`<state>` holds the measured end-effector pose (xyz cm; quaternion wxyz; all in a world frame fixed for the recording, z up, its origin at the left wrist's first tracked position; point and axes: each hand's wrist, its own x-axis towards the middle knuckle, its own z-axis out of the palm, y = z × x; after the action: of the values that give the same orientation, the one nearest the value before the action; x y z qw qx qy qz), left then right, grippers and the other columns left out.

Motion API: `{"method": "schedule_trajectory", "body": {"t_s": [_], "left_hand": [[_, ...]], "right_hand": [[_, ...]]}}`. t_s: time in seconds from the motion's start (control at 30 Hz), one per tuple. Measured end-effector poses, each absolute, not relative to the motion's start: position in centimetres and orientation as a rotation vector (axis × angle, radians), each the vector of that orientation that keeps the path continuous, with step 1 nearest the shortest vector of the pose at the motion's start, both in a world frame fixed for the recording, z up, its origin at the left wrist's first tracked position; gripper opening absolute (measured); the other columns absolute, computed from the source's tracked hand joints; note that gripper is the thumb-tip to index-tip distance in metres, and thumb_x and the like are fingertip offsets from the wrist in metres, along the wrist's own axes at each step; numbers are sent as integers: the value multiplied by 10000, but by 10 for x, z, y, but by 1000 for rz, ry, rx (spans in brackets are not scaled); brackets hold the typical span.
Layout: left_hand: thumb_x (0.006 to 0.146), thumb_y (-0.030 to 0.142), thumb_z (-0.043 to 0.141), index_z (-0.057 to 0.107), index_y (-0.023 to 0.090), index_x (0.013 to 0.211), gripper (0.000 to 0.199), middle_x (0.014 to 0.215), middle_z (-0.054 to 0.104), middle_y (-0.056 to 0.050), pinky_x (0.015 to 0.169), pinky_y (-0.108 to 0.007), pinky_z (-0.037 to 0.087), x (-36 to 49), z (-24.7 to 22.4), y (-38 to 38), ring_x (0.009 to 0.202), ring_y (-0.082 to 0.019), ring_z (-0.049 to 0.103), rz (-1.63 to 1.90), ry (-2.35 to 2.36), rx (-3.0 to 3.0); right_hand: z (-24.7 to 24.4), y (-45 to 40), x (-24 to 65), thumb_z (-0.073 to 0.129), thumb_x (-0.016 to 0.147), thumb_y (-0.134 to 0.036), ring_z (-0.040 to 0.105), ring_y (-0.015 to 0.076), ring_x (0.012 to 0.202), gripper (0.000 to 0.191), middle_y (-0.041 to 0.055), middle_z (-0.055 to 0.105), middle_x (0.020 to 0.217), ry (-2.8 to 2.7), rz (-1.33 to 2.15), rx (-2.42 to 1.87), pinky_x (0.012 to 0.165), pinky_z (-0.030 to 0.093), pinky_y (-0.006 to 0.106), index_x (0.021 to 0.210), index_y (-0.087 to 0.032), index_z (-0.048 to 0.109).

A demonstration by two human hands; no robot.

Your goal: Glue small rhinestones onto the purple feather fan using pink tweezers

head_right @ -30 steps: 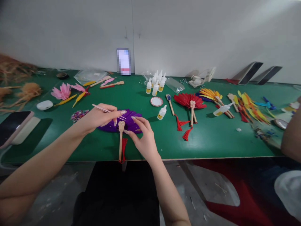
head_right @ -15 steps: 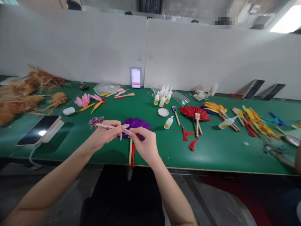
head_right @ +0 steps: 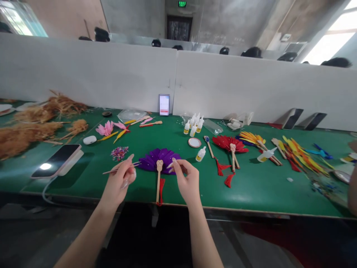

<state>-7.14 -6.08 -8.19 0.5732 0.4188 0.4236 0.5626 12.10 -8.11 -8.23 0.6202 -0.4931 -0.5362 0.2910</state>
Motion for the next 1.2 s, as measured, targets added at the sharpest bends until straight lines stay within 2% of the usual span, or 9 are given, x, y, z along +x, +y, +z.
{"method": "schedule_trajectory", "body": {"t_s": [0.1,0.27,0.37,0.5,0.6,0.73,0.9,1.1,1.2], "left_hand": [[848,494,727,536,169,532,492,372,294,101,423,-196,217,-81,-78,-74,367,-30,230,1349,992,940],[871,467,694,532,179,518,484,373,283,86,440,-207,238,-80,-72,-92,392,-48,255,1371,996,916],[840,486,719,547,178,529,470,388,310,84,434,-204,228,-79,-68,-101,393,-44,256,1328,1006,936],[798,547,729,573,176,557,469,410,336,84,416,-195,205,-76,-66,-112,388,-38,253,1251,1042,976],[767,574,743,563,180,547,486,410,324,87,397,-191,199,-76,-68,-121,378,-40,257,1183,1089,1017],[741,622,747,550,181,546,521,424,336,84,378,-178,191,-79,-77,-136,365,-42,280,1075,1157,1072],[690,691,747,552,172,553,571,412,360,75,366,-170,149,-84,-94,-158,344,-41,271,933,1216,1127],[691,766,679,525,181,555,620,431,312,86,376,-172,154,-80,-110,-180,369,-47,232,816,1252,1170],[712,758,660,524,188,525,615,400,310,78,369,-195,127,-74,-111,-190,349,-56,224,765,1232,1217]], "right_hand": [[-79,-93,116,633,919,-301,695,161,555,208,34,743,643,-1291,743,-1124,497,517,230,782,-179,730],[-65,-112,102,717,865,-261,737,172,674,117,40,792,745,-1360,790,-1116,578,531,232,791,-196,781],[-59,-120,99,728,852,-244,725,171,682,102,46,801,770,-1397,783,-1108,563,494,235,782,-201,790],[-57,-128,94,729,836,-231,718,177,734,79,52,807,830,-1458,805,-1087,624,500,253,845,-206,804],[-61,-133,89,708,848,-254,683,167,695,112,56,800,829,-1489,850,-1081,605,482,255,871,-201,805],[-70,-146,86,681,862,-264,622,153,632,143,57,778,775,-1500,931,-1102,577,455,255,807,-189,789],[-90,-168,94,681,874,-337,639,163,622,222,68,758,729,-1460,1083,-1132,554,462,247,764,-166,772],[-110,-196,109,532,971,-531,689,179,679,462,79,741,730,-1318,1140,-1205,685,546,282,781,-152,717],[-109,-210,113,610,942,-475,695,183,702,365,70,753,772,-1342,1187,-1241,693,540,283,817,-156,737]]}}
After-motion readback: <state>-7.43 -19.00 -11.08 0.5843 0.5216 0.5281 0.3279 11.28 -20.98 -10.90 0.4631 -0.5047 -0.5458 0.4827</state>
